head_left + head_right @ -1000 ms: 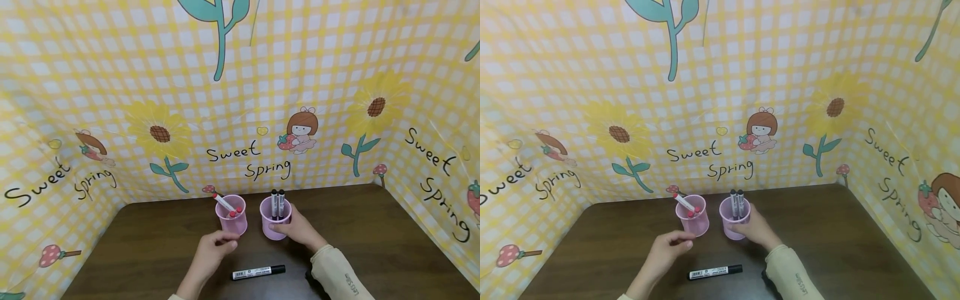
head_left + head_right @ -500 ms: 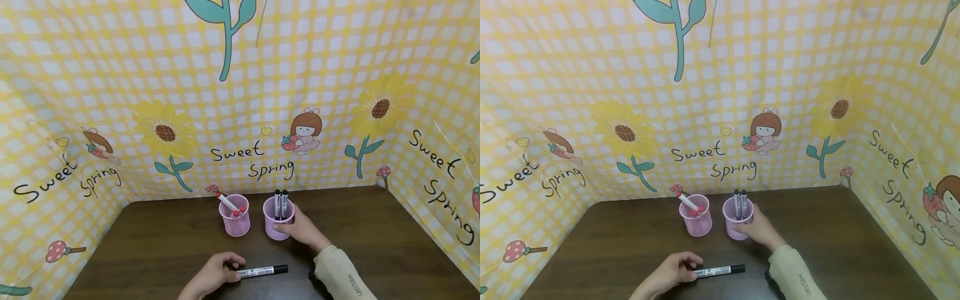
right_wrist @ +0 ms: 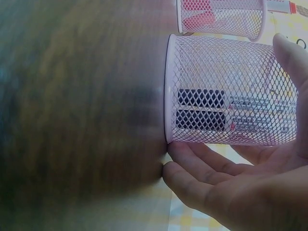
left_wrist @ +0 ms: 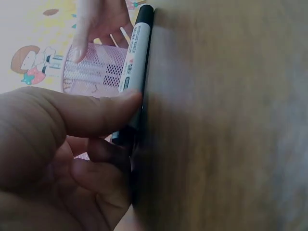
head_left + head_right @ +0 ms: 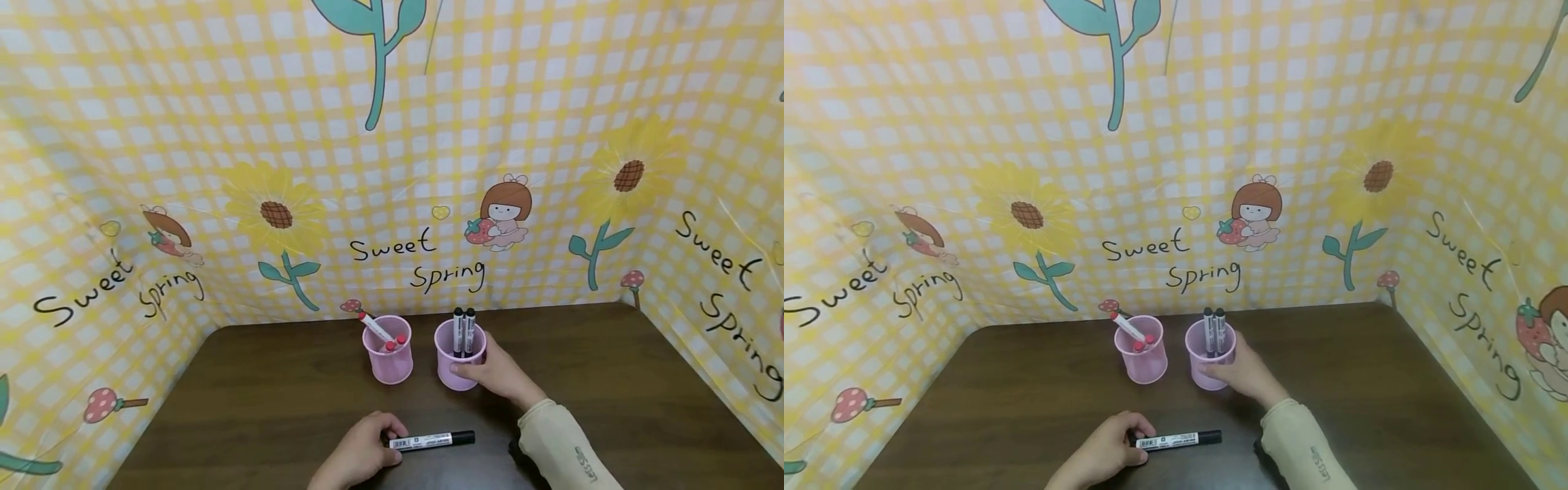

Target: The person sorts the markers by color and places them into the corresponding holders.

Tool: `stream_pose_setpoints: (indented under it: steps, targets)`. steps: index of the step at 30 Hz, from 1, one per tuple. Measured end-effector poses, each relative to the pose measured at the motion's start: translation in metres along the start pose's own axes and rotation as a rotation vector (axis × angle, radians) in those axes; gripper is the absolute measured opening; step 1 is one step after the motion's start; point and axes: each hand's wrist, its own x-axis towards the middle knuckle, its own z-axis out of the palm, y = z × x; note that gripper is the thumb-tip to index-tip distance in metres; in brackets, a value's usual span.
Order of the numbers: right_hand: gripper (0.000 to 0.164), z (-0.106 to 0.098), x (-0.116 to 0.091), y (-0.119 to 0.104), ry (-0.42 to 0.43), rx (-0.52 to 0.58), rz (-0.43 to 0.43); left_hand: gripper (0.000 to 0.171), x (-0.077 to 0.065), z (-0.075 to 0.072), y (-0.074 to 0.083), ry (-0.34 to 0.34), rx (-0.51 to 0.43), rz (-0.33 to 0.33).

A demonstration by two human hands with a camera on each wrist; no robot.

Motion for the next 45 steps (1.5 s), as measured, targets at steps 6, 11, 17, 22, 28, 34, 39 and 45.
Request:
stream_pose_setpoints:
  steps: [6, 11, 17, 22, 28, 34, 39, 45]
  targets:
    - [0.091, -0.003, -0.002, 0.000, 0.008, 0.019, 0.014, 0.026, 0.002, 0.003, 0.004, 0.024, 0.064, 0.007]
    - [0.091, -0.002, -0.001, 0.002, 0.010, 0.013, 0.002, 0.019, 0.002, 0.000, 0.008, 0.020, 0.010, 0.002]
    - [0.090, -0.001, 0.002, 0.003, 0.001, -0.005, -0.030, 0.016, 0.004, -0.008, 0.018, 0.019, -0.088, 0.003]
    - [0.088, 0.000, 0.003, 0.003, -0.001, -0.010, -0.037, 0.016, 0.010, -0.012, 0.029, 0.029, -0.191, 0.022]
    - [0.088, 0.000, 0.001, 0.001, 0.004, -0.004, -0.029, 0.023, 0.019, -0.013, 0.045, 0.057, -0.330, 0.056]
    - [0.088, -0.001, 0.000, 0.001, 0.014, -0.011, -0.017, 0.024, 0.036, -0.003, 0.058, 0.132, -0.422, 0.129]
    - [0.089, -0.002, 0.001, 0.003, 0.001, -0.003, -0.030, 0.020, 0.056, 0.003, 0.071, 0.229, -0.460, 0.187]
    - [0.086, -0.001, 0.002, 0.004, -0.017, 0.026, -0.031, 0.020, 0.082, -0.002, 0.090, 0.366, -0.436, 0.238]
